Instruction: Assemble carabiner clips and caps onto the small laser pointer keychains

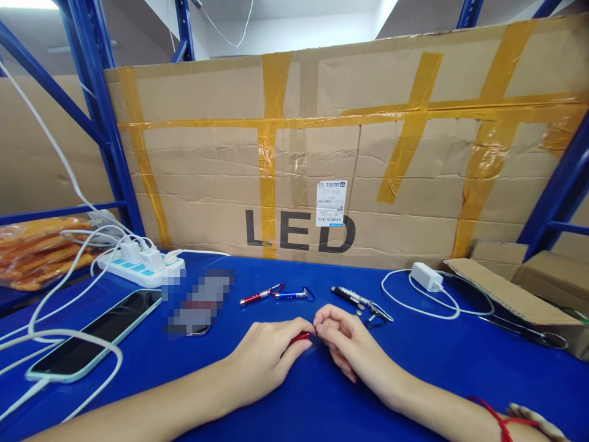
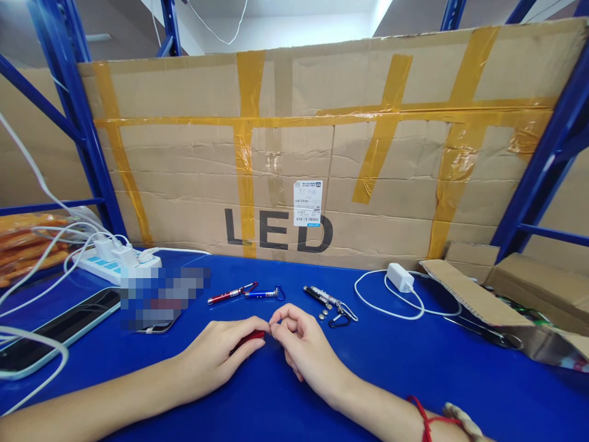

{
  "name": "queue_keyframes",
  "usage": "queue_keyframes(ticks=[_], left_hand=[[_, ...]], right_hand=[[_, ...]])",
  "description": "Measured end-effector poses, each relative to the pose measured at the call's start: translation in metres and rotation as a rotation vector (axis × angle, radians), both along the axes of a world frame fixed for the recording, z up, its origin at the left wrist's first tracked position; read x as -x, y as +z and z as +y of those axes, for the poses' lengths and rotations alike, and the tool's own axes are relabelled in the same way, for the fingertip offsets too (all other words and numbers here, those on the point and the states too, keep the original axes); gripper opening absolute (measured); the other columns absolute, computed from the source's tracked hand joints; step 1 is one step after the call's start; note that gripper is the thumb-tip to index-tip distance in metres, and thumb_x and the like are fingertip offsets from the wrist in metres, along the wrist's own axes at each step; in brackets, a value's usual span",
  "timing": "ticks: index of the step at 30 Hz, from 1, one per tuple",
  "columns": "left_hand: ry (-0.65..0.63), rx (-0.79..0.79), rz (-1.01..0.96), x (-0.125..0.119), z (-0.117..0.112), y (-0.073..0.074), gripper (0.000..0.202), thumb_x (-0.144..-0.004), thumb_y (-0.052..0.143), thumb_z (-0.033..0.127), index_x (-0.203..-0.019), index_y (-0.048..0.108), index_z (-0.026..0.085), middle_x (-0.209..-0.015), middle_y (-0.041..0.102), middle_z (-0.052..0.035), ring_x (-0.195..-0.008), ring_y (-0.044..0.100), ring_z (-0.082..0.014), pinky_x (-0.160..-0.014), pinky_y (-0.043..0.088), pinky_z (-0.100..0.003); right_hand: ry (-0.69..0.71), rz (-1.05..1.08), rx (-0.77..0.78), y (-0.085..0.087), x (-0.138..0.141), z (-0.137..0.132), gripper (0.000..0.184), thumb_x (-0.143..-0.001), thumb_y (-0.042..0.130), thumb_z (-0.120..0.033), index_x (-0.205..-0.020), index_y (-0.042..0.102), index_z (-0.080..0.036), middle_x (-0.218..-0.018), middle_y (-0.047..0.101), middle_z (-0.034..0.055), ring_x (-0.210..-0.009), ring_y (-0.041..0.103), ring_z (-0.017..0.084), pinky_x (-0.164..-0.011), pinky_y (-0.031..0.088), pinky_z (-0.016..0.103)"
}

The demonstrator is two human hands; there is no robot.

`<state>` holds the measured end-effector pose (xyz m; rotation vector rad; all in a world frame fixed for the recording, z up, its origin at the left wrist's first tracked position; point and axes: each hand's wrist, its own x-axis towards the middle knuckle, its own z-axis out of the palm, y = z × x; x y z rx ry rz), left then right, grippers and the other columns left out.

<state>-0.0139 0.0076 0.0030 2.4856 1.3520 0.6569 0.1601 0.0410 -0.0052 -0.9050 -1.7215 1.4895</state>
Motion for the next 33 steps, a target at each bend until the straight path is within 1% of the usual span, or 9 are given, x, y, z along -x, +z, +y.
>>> queue_keyframes(ticks=[9, 17, 33], left_hand=[[-0.005, -0.01, 0.004, 0.0001, 0.0004, -0.0002, 0.018, -0.093, 0.037, 0.026, -0.099, 0.054, 0.026, -0.092, 0.066, 0.0041, -0.082, 0.063, -0.0142, -0.068, 0.042, -0.021], [-0.006, -0.005, 0.011, 0.0001, 0.0008, -0.0003, 0.018, -0.093, 0.037, 0.026, -0.099, 0.053, 0.025, -0.092, 0.066, 0.0032, -0.082, 0.063, -0.0146, -0.07, 0.042, -0.021], [-0.001, -0.01, 0.023, 0.0004, 0.0012, 0.0001, 0.018, -0.093, 0.036, 0.026, -0.098, 0.054, 0.025, -0.091, 0.066, 0.0031, -0.082, 0.063, -0.0147, -0.068, 0.041, -0.021]], right_hand=[[0.003, 0.004, -0.002, 0.0003, 0.0, 0.0002, 0.028, -0.079, 0.05, -0.045, -0.081, 0.044, -0.018, -0.045, 0.032, -0.0119, -0.028, 0.025, 0.002, -0.028, 0.019, 0.013], [0.005, -0.004, -0.005, 0.0005, -0.0009, -0.0005, 0.027, -0.08, 0.05, -0.044, -0.081, 0.044, -0.018, -0.044, 0.031, -0.0122, -0.028, 0.024, 0.002, -0.028, 0.019, 0.013], [0.004, -0.016, -0.004, 0.001, 0.0004, -0.0011, 0.029, -0.079, 0.05, -0.047, -0.08, 0.044, -0.018, -0.045, 0.033, -0.0117, -0.028, 0.025, 0.002, -0.029, 0.019, 0.014]])
